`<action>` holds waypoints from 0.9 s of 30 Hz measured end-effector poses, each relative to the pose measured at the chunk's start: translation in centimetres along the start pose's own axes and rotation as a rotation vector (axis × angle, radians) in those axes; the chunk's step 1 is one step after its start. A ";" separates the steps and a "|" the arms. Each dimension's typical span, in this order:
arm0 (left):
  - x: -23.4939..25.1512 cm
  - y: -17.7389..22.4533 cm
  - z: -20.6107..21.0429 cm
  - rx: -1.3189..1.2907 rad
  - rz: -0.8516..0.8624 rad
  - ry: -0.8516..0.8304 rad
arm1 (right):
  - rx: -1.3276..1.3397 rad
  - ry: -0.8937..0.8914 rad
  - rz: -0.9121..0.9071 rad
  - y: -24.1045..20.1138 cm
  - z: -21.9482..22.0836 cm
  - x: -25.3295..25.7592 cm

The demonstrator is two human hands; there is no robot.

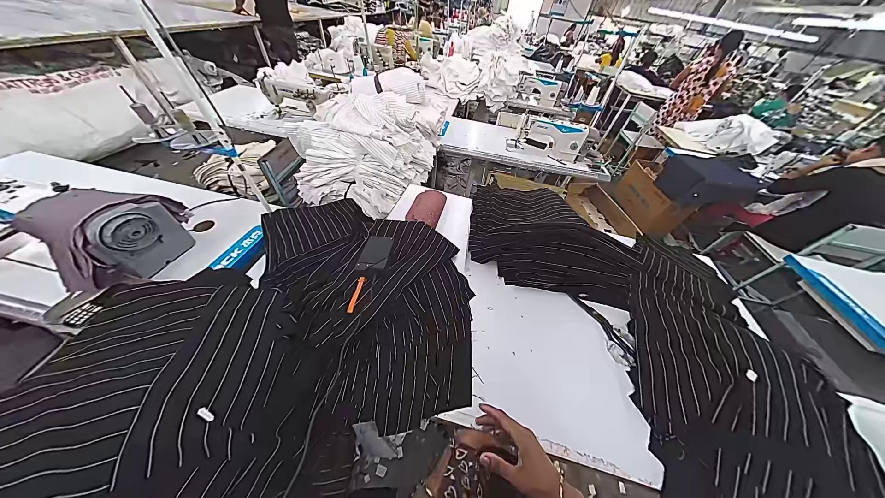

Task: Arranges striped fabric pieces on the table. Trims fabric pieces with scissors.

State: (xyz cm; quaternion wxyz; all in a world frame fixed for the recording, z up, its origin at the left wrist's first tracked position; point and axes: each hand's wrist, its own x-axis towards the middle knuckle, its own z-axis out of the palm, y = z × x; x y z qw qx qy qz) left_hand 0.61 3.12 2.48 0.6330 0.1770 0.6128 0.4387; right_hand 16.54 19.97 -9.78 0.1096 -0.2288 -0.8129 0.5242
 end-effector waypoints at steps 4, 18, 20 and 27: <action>5.5 5.6 2.7 0.454 0.387 -0.030 | 0.171 0.073 0.063 -2.2 -1.4 0.2; 11.9 14.5 -3.5 0.452 1.231 0.207 | -0.506 0.222 0.549 -2.5 -12.2 -9.1; 11.2 15.6 -4.1 0.431 1.255 0.269 | -0.578 0.413 0.522 -3.0 -14.2 -10.0; 12.0 17.5 -3.9 0.414 1.182 0.390 | -0.462 0.760 0.259 -6.0 -9.5 -4.4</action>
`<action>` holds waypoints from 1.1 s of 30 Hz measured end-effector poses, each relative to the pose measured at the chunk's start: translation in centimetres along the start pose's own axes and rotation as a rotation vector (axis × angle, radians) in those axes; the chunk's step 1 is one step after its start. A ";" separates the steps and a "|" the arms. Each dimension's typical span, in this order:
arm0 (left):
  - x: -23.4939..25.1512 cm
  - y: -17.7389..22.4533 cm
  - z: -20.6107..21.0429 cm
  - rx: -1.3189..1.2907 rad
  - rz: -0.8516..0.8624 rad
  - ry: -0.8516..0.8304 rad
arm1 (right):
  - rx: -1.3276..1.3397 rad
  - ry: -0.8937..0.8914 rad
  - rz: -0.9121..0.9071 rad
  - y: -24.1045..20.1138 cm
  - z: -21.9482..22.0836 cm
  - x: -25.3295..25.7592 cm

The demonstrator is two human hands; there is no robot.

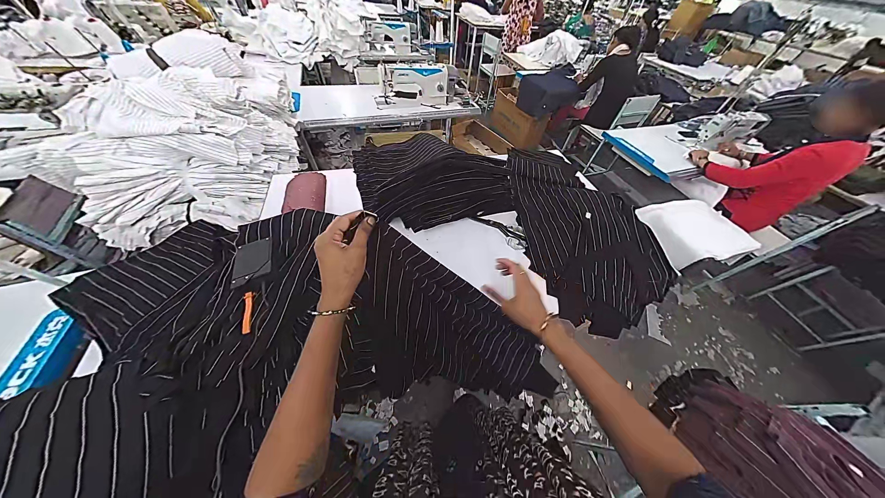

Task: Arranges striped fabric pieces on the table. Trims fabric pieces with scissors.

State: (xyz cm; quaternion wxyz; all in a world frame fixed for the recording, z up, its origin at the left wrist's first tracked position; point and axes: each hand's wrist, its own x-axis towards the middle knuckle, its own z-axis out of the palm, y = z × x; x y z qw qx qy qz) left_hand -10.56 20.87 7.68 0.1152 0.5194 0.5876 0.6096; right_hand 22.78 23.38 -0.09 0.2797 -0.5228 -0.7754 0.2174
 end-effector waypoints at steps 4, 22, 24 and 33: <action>-0.5 0.9 0.7 0.011 0.030 -0.006 | 0.000 -0.077 -0.073 -5.7 8.7 -3.2; 1.8 3.0 -2.3 -0.107 0.035 0.016 | -0.017 -0.893 -0.012 -5.5 9.2 -4.9; 4.0 2.6 -3.0 -0.143 0.023 0.076 | -0.034 -0.907 -0.024 -3.7 9.6 -5.4; 12.6 2.4 -8.0 -0.100 -0.069 0.203 | -0.024 0.213 -0.065 -2.1 -10.9 7.8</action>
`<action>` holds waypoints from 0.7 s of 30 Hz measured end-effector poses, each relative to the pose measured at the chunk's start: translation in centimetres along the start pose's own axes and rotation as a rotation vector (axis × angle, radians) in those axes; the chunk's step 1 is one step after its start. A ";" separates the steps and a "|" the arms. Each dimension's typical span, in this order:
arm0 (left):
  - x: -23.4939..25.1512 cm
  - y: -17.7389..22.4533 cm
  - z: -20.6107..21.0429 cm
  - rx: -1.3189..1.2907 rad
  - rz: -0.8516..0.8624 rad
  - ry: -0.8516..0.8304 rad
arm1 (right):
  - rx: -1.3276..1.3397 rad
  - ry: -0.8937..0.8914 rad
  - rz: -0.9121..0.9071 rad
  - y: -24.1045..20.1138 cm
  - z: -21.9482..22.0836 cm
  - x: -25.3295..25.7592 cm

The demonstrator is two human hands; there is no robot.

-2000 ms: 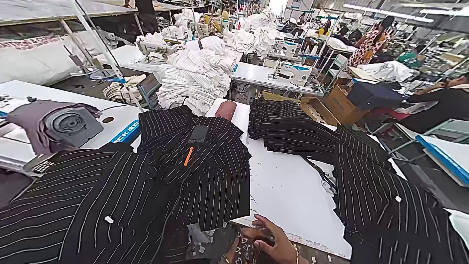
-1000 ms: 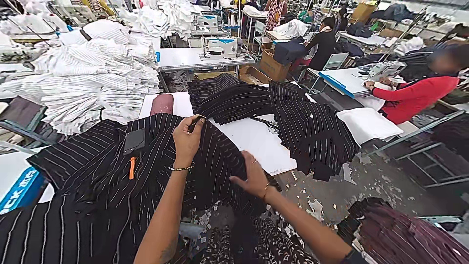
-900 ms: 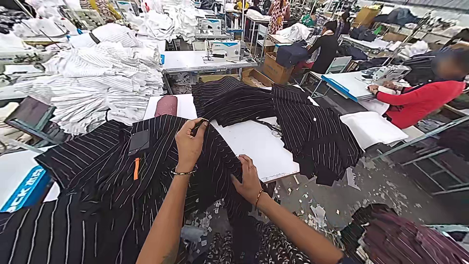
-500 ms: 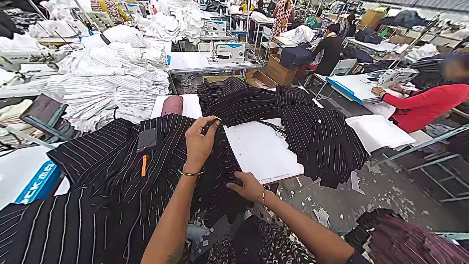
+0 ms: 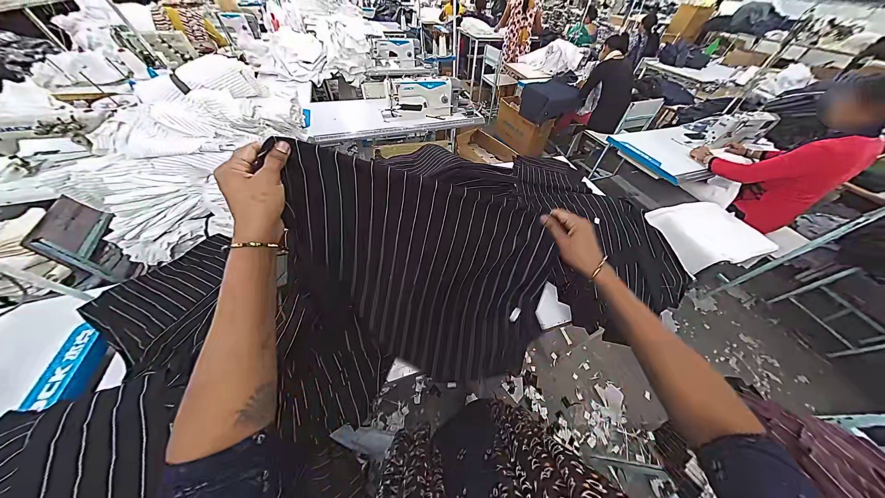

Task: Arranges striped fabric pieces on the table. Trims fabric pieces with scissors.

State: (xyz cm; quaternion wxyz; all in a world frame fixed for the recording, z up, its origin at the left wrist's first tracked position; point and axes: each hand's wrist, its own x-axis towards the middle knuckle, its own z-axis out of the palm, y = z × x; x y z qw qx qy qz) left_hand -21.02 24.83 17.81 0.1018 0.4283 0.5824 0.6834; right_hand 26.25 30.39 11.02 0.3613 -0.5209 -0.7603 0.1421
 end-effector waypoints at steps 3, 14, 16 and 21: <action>2.0 0.7 1.1 -0.069 0.010 0.003 | -0.094 0.038 -0.130 -2.8 -6.2 1.8; -9.5 -7.0 -5.9 0.321 0.131 -0.341 | -0.048 -0.016 0.085 4.7 -14.7 -10.9; -13.7 -10.5 -5.7 0.476 0.089 -0.393 | -0.006 -0.133 0.197 6.2 -13.9 -14.2; -24.4 -13.1 1.3 0.521 -0.088 -0.712 | -0.073 -0.671 0.335 5.4 -8.5 -14.1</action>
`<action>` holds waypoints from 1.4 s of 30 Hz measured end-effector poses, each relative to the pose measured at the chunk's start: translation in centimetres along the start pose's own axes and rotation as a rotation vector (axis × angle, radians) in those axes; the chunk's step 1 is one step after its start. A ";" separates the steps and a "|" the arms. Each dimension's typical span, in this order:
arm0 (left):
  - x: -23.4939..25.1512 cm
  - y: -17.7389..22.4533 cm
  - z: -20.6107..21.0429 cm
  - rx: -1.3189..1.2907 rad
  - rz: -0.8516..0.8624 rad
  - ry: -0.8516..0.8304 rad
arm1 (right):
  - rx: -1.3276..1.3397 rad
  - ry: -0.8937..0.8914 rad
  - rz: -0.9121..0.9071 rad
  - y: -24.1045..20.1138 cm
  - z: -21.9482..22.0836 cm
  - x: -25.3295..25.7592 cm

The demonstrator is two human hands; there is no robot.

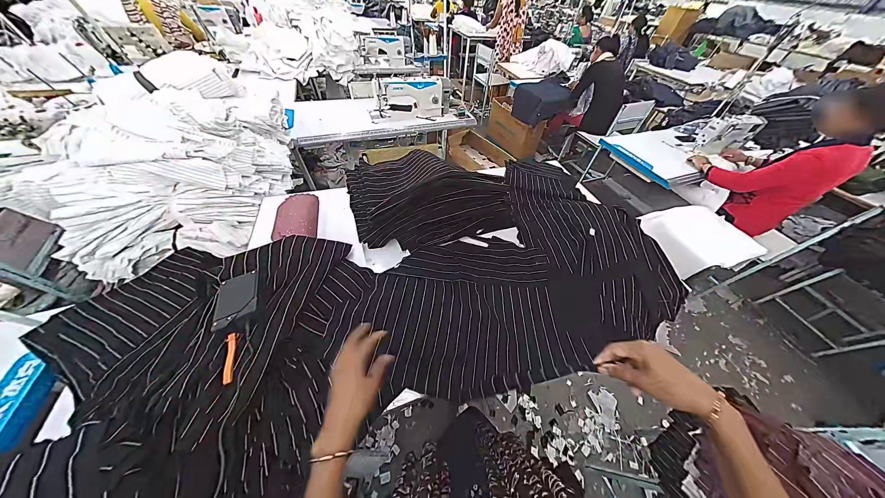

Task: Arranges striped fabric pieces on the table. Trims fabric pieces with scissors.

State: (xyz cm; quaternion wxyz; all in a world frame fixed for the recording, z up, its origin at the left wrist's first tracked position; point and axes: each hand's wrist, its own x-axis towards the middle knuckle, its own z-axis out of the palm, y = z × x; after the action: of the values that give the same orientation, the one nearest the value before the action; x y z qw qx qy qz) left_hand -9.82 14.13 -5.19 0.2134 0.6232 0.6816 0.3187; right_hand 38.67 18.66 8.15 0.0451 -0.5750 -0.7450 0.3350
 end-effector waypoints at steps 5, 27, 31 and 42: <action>-3.5 6.3 9.5 -0.155 0.087 -0.590 | -0.111 0.171 -0.189 -10.5 2.1 10.1; -5.9 8.0 -5.5 -0.782 -0.072 0.441 | -0.039 -0.079 -0.486 -10.9 12.5 19.4; -0.8 5.5 -9.8 -0.689 -0.066 0.622 | 0.133 -0.050 -0.437 -13.0 7.2 21.3; 25.8 10.2 -18.9 -1.001 0.321 0.762 | 0.134 1.238 -1.092 -25.4 -12.4 29.5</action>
State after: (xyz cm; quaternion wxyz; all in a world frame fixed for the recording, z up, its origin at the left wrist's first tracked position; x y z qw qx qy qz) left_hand -18.97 36.61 18.07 0.1708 0.3856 0.3771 0.8246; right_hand 13.37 47.42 22.33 0.6377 -0.2087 -0.7383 -0.0678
